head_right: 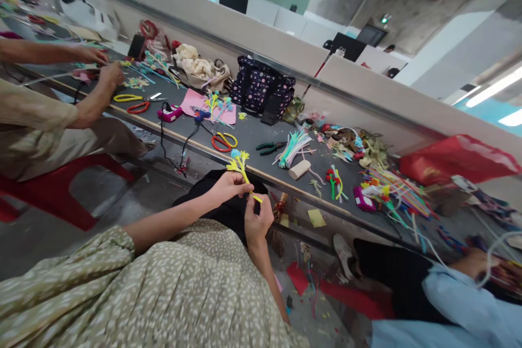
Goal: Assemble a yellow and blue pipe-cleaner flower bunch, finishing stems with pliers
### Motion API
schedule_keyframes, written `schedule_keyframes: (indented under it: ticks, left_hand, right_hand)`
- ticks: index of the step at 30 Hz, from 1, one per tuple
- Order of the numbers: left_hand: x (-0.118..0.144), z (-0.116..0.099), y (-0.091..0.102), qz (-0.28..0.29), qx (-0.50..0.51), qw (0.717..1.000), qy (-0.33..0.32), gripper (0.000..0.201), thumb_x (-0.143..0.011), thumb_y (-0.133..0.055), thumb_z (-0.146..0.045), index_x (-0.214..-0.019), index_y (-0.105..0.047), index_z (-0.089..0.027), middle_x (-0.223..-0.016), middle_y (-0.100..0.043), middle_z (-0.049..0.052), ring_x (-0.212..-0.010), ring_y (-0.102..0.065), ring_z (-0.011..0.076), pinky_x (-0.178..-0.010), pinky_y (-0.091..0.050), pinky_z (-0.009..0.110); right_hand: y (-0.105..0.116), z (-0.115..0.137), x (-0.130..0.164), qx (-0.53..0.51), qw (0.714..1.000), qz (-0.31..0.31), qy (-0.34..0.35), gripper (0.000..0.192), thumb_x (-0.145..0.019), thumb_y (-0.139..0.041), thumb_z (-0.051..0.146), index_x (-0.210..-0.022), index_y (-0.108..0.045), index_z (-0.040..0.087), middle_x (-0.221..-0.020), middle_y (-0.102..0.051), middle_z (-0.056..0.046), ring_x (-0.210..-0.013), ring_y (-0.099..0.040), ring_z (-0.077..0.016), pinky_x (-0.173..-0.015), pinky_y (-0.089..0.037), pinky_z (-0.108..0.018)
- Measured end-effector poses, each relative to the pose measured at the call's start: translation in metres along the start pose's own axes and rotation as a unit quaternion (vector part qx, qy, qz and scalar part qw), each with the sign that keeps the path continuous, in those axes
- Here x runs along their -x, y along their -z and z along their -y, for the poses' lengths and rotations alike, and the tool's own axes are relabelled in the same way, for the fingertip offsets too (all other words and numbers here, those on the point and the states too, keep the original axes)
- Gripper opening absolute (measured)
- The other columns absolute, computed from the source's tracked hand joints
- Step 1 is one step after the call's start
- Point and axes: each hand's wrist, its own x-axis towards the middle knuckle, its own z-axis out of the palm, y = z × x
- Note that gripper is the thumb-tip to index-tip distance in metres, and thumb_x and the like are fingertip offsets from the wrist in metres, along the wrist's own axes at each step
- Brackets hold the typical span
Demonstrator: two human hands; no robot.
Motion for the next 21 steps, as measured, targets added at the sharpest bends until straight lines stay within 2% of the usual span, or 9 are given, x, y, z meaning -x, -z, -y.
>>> schedule_keyframes:
  ticks: [3,6,8,11,14,15,17,19,21]
  left_hand:
    - [0.001,-0.002,-0.001,-0.004,0.035,0.999,0.011,0.036,-0.063,-0.079,-0.042,-0.067,-0.065,-0.009,-0.057,-0.062,0.002,-0.050,-0.052,0.0085,-0.049,-0.041,0.020]
    - [0.002,-0.002,-0.002,-0.011,0.057,0.998,0.012,0.035,-0.062,-0.080,-0.041,-0.069,-0.066,-0.009,-0.059,-0.063,0.002,-0.051,-0.053,0.0085,-0.050,-0.042,0.020]
    - [0.003,-0.003,-0.003,-0.014,0.074,0.997,0.008,0.035,-0.061,-0.081,-0.040,-0.070,-0.066,-0.009,-0.059,-0.064,0.002,-0.051,-0.054,0.0084,-0.051,-0.043,0.020]
    - [0.004,-0.003,-0.004,0.017,0.103,0.994,0.013,0.036,-0.063,-0.079,-0.042,-0.070,-0.065,-0.010,-0.060,-0.065,0.004,-0.052,-0.057,0.0105,-0.052,-0.045,0.021]
    - [0.005,-0.003,-0.003,0.043,0.112,0.993,0.021,0.038,-0.066,-0.077,-0.045,-0.072,-0.064,-0.009,-0.061,-0.066,0.006,-0.052,-0.059,0.0122,-0.052,-0.046,0.023]
    - [0.005,-0.003,-0.003,0.037,0.107,0.994,0.014,0.039,-0.066,-0.076,-0.045,-0.073,-0.064,-0.009,-0.060,-0.065,0.005,-0.052,-0.058,0.0116,-0.052,-0.045,0.022]
    - [0.004,-0.002,-0.002,0.018,0.083,0.996,-0.012,0.038,-0.068,-0.075,-0.046,-0.072,-0.064,-0.010,-0.059,-0.062,0.002,-0.051,-0.054,0.0090,-0.051,-0.043,0.020]
    - [0.003,-0.002,-0.001,0.011,0.049,0.998,-0.033,0.037,-0.071,-0.072,-0.046,-0.071,-0.064,-0.010,-0.056,-0.057,-0.001,-0.050,-0.050,0.0071,-0.049,-0.039,0.018]
    - [0.002,-0.001,0.000,0.010,0.022,0.999,-0.038,0.038,-0.073,-0.070,-0.048,-0.068,-0.063,-0.010,-0.054,-0.053,-0.002,-0.048,-0.047,0.0062,-0.047,-0.035,0.018]
  right_hand:
    - [-0.001,0.003,-0.001,-0.040,0.999,0.002,-0.034,0.008,-0.084,-0.064,0.027,-0.081,-0.066,0.020,-0.074,-0.064,-0.001,-0.069,-0.061,-0.0154,-0.069,-0.047,-0.027]
    - [-0.002,0.007,-0.004,-0.124,0.986,0.001,-0.114,0.011,-0.082,-0.066,0.029,-0.081,-0.064,0.018,-0.070,-0.064,0.001,-0.064,-0.059,-0.0134,-0.063,-0.046,-0.025]
    - [-0.002,0.007,-0.007,-0.213,0.958,0.014,-0.192,0.014,-0.079,-0.069,0.030,-0.080,-0.061,0.018,-0.066,-0.063,0.002,-0.059,-0.057,-0.0116,-0.060,-0.046,-0.024]
    - [-0.003,0.006,-0.012,-0.336,0.888,0.071,-0.306,0.016,-0.076,-0.069,0.028,-0.074,-0.057,0.020,-0.059,-0.057,0.006,-0.052,-0.052,-0.0100,-0.058,-0.047,-0.025]
    - [-0.005,0.005,-0.013,-0.378,0.855,0.103,-0.341,0.016,-0.076,-0.068,0.028,-0.070,-0.055,0.020,-0.055,-0.052,0.007,-0.049,-0.048,-0.0092,-0.057,-0.048,-0.025]
    - [-0.005,0.005,-0.012,-0.372,0.863,0.096,-0.328,0.016,-0.077,-0.068,0.028,-0.071,-0.055,0.020,-0.056,-0.053,0.007,-0.050,-0.049,-0.0092,-0.057,-0.048,-0.025]
    - [-0.006,0.005,-0.010,-0.319,0.907,0.056,-0.267,0.014,-0.079,-0.068,0.029,-0.075,-0.057,0.020,-0.060,-0.058,0.005,-0.054,-0.052,-0.0098,-0.059,-0.046,-0.024]
    - [-0.006,0.005,-0.007,-0.215,0.959,0.014,-0.182,0.012,-0.081,-0.067,0.030,-0.079,-0.060,0.019,-0.067,-0.062,0.003,-0.060,-0.056,-0.0115,-0.062,-0.046,-0.025]
    - [-0.004,0.004,-0.003,-0.105,0.989,-0.004,-0.102,0.011,-0.083,-0.065,0.030,-0.082,-0.063,0.019,-0.072,-0.064,0.000,-0.066,-0.059,-0.0137,-0.067,-0.047,-0.027]
